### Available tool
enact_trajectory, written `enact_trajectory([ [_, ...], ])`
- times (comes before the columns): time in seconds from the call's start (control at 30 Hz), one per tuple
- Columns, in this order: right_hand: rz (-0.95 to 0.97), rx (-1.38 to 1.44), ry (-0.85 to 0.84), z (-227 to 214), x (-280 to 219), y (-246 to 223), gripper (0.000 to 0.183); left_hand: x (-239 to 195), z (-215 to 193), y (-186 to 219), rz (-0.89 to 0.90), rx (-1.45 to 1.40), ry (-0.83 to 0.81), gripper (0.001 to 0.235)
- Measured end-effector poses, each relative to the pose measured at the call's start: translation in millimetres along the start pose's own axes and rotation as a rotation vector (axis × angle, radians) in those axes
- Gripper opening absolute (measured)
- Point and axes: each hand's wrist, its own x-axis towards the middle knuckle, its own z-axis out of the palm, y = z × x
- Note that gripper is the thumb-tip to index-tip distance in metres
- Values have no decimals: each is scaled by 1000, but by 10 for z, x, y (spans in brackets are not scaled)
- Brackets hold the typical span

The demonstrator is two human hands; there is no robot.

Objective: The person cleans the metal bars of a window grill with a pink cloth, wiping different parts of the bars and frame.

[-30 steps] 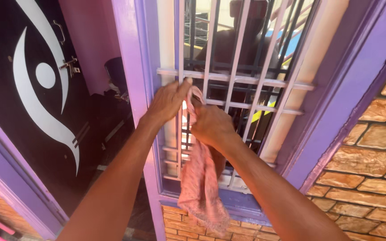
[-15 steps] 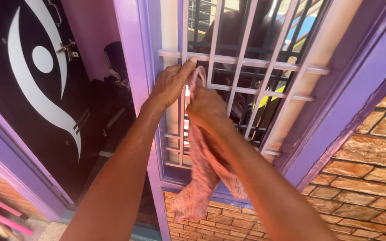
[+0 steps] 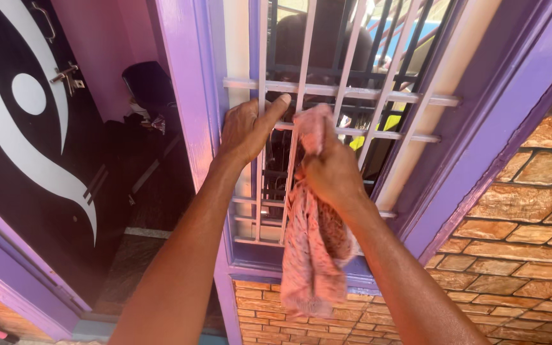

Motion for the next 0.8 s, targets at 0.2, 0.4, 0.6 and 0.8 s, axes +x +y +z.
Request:
enact_trajectory([
  [0.2, 324, 625, -69, 297, 387, 112, 47, 31, 63, -107, 185, -72, 47, 41],
  [0.4, 391, 814, -201, 208, 429, 352, 61, 77, 52, -203, 226, -106, 51, 29],
  [0.6, 102, -634, -8, 94, 122, 193, 82, 124, 48, -259, 254, -115, -8, 31],
  [0.8, 220, 774, -154, 372, 426, 220, 80, 207, 166, -373, 365, 14, 57, 40],
])
